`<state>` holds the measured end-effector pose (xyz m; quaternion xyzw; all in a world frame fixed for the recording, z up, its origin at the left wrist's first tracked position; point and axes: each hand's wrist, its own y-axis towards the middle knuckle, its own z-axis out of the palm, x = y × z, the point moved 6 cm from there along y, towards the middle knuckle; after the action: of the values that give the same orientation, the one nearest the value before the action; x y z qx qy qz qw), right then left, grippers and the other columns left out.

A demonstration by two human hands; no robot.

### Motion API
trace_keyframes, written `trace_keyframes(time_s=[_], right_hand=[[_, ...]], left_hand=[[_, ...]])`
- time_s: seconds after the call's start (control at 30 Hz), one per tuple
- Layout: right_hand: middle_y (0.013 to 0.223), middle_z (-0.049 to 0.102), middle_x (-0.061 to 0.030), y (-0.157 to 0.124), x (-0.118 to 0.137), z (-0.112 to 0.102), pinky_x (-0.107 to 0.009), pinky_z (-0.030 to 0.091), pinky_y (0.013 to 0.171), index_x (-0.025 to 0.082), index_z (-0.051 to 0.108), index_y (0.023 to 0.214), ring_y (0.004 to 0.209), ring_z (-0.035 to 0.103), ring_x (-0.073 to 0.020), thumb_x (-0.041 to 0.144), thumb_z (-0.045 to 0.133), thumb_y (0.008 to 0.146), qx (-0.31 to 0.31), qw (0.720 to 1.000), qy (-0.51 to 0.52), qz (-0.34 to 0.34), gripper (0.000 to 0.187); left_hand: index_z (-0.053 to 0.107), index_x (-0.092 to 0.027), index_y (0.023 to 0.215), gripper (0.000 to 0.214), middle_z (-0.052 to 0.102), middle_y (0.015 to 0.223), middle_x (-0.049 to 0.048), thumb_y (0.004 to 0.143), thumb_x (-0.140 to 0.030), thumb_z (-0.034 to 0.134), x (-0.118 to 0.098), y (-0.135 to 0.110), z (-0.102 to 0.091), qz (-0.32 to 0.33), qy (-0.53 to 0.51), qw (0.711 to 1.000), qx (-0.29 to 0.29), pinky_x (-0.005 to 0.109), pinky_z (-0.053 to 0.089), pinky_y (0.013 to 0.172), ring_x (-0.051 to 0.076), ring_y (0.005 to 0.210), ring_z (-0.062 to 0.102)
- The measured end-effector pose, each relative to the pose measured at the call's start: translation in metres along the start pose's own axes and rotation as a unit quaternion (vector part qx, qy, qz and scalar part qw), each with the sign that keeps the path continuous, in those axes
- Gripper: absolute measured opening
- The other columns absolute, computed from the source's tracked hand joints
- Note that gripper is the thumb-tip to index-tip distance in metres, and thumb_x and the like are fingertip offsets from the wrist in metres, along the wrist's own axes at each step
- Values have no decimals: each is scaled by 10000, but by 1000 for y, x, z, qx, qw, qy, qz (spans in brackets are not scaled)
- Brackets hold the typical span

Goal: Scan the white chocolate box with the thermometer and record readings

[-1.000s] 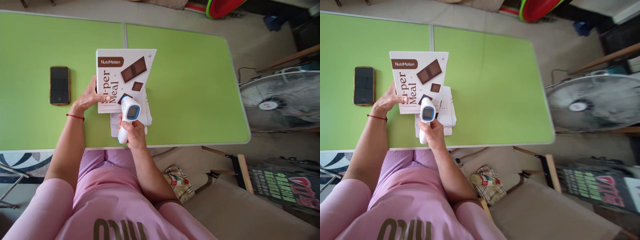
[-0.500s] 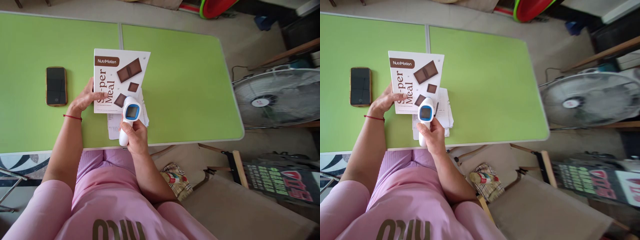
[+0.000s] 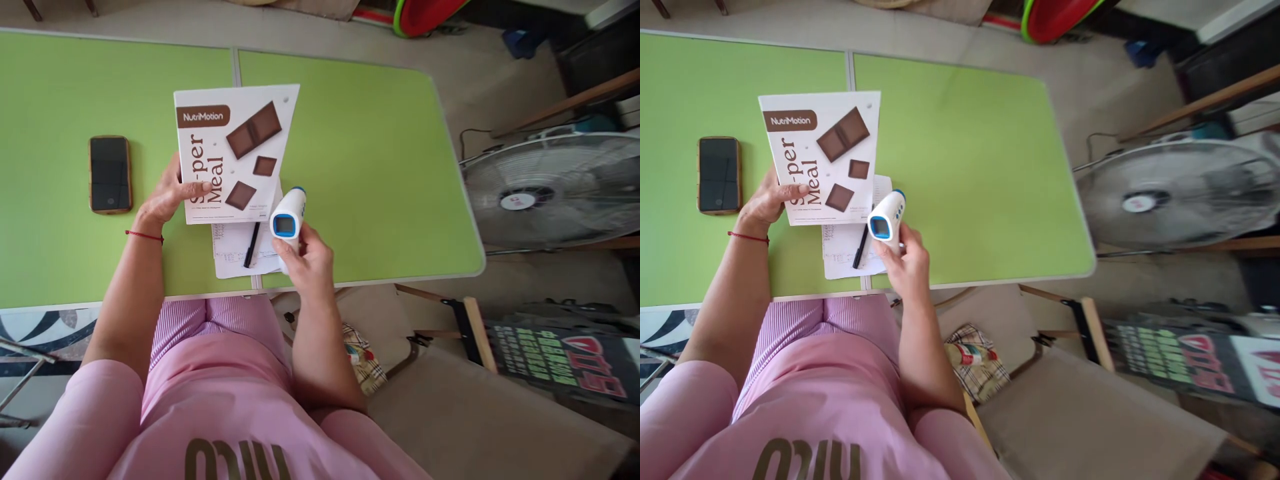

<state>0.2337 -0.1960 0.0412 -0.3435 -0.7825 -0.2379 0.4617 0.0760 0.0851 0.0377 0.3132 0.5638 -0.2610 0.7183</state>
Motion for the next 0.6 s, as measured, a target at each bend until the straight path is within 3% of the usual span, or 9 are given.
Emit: trace_keyframes(time_s=[0.13,0.27,0.43,0.53,0.6], right_hand=[[1257,748,-191,26,-46,-28,-583,595,1034,209,770,1318,1213,680,-394,588,778,843,-19,978,-203,-38,608],[1248,754,-180,35,-72,-37,-599,607,1014,247,751,1333,1197,667,-394,554,719,912,-16,955,-292,-56,522],[1332,712,-207,27,-46,-32,-657,578,1096,219,743,1324,1242,662,-395,447,728,905,-58,950,-284,-114,477],[1247,747,-167,20,-22,-6,-552,627,1006,233,754,1244,1051,712,-314,407,670,942,-13,969,-203,-139,358],[1109,780,-118,20,-14,18,-475,639,894,242,745,1195,875,698,-262,447,671,954,30,979,-166,-114,325]], left_hand=[[672,-302,1267,839,810,1255,93,562,-521,1071,0,0,1,13,-4,1000,-26,619,627,1097,418,1253,764],[611,-310,1359,966,739,1370,106,557,-591,1070,-2,2,5,55,40,997,-42,616,618,1115,450,1411,663],[606,-315,1407,1038,687,1461,120,539,-614,1090,5,5,10,67,44,996,-26,605,579,1166,463,1480,601],[614,-326,1409,1077,692,1474,116,494,-594,1115,10,6,8,61,38,997,-16,604,573,1177,464,1484,601],[619,-327,1410,1086,704,1463,116,482,-588,1120,12,6,6,58,39,998,-8,614,568,1185,470,1500,591]])
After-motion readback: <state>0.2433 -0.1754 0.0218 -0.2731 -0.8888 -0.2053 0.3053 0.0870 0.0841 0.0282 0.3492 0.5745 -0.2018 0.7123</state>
